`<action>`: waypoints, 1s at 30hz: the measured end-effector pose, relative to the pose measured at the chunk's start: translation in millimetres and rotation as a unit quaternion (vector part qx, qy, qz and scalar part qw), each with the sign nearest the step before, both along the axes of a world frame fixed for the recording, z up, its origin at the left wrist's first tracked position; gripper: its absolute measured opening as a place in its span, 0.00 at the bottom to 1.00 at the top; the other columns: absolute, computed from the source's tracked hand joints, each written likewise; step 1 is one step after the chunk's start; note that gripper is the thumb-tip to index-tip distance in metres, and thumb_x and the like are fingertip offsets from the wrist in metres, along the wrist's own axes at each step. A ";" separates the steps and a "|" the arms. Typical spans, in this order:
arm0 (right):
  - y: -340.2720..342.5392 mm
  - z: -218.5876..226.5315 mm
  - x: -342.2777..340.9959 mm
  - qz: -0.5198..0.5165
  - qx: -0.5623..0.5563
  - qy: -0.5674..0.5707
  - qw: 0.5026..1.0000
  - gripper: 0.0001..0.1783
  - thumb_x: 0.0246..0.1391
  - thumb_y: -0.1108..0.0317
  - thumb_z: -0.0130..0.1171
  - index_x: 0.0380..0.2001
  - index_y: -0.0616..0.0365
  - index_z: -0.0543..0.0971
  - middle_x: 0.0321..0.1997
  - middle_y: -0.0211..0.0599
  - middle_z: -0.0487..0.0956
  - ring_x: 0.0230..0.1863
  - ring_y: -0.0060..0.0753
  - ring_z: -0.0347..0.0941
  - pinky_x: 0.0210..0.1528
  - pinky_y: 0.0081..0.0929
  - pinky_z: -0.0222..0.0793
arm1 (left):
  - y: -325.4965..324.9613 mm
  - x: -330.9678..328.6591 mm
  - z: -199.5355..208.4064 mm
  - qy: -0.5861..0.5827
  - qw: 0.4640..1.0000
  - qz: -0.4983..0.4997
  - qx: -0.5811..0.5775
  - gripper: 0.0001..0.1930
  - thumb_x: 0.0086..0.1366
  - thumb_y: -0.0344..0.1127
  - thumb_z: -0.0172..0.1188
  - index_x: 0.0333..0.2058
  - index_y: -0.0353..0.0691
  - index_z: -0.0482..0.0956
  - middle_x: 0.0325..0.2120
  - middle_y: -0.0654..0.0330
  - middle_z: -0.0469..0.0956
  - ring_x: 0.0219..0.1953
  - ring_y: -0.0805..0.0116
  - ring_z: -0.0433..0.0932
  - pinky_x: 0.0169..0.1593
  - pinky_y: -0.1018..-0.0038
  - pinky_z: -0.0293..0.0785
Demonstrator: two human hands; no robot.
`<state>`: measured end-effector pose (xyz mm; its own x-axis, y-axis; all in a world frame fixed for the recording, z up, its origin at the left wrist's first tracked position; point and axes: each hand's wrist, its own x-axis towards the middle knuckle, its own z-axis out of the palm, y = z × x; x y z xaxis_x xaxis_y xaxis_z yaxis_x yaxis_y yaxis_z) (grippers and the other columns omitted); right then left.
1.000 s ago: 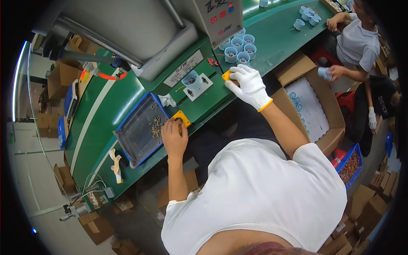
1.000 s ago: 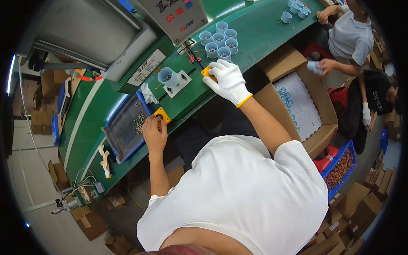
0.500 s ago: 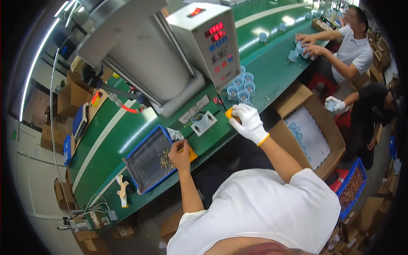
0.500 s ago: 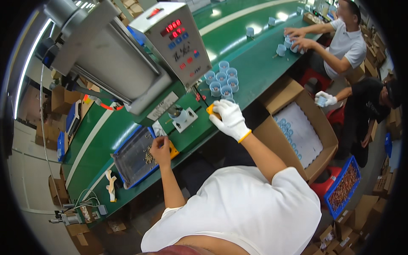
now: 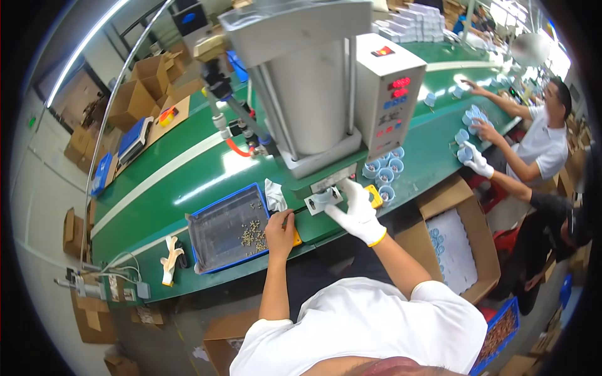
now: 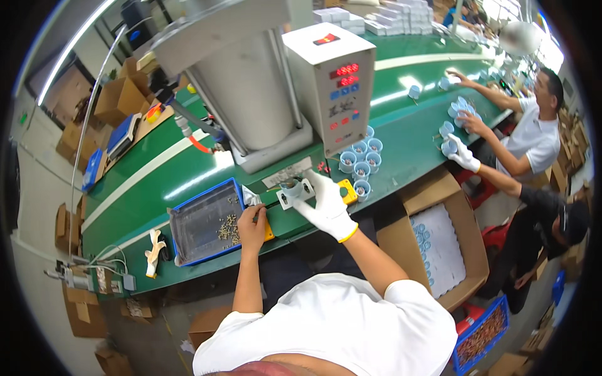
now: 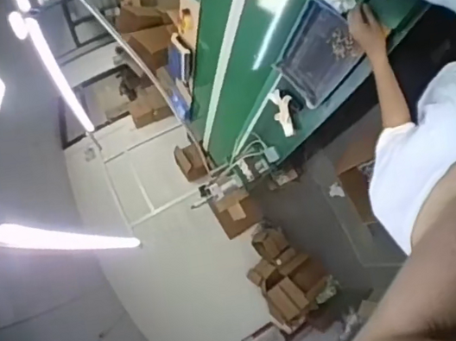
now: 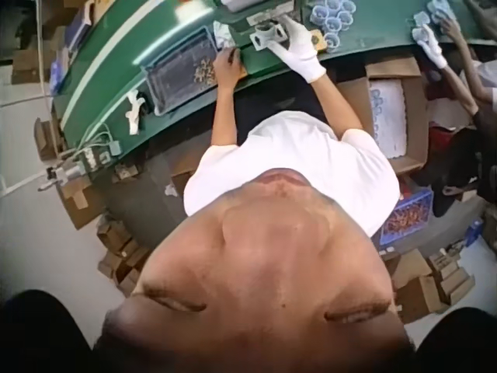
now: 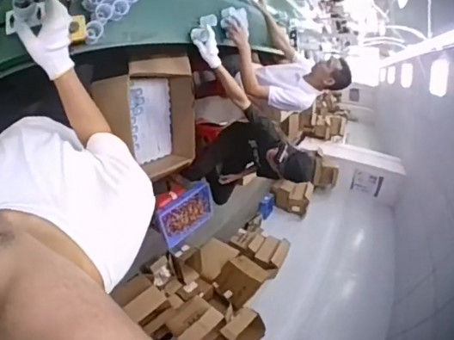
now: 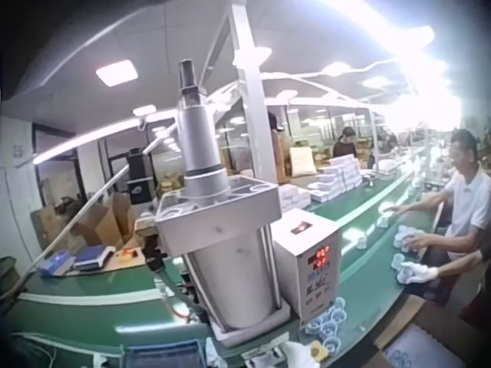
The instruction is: Assembling small electronic components using a manual press machine on a production line.
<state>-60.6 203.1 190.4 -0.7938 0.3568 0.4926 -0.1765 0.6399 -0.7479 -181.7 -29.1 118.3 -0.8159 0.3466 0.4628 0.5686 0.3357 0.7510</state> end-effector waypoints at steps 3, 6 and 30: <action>-14.2 -7.1 -18.3 -0.010 0.045 0.011 0.999 0.34 0.49 0.57 0.84 0.51 0.66 0.77 0.43 0.49 0.80 0.46 0.58 0.78 0.49 0.49 0.73 | -1.7 3.1 0.4 -0.011 1.000 -0.003 0.010 0.07 0.75 0.30 0.69 0.46 0.34 0.90 0.39 0.50 0.87 0.41 0.52 0.87 0.37 0.64 0.85; -19.3 -25.7 -33.6 -0.053 0.061 0.020 0.997 0.31 0.48 0.58 0.85 0.47 0.65 0.80 0.37 0.53 0.81 0.38 0.62 0.80 0.39 0.50 0.75 | -8.5 7.5 1.6 0.004 1.000 0.003 0.013 0.06 0.74 0.29 0.69 0.45 0.34 0.89 0.38 0.50 0.87 0.40 0.50 0.86 0.37 0.62 0.84; 307.7 2.3 -110.2 -0.223 0.059 -0.044 0.972 0.21 0.66 0.47 0.64 0.41 0.53 0.89 0.51 0.46 0.86 0.53 0.57 0.83 0.59 0.47 0.78 | -2.3 -3.8 -5.5 -0.039 0.996 0.009 -0.083 0.10 0.77 0.30 0.67 0.48 0.30 0.89 0.37 0.54 0.90 0.38 0.67 0.86 0.46 0.70 0.80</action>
<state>-170.8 510.9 192.7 -0.6145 0.6198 0.4880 0.1993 0.7205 -0.6642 -185.5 -31.4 112.9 -0.8538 0.3983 0.3352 0.5034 0.4676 0.7266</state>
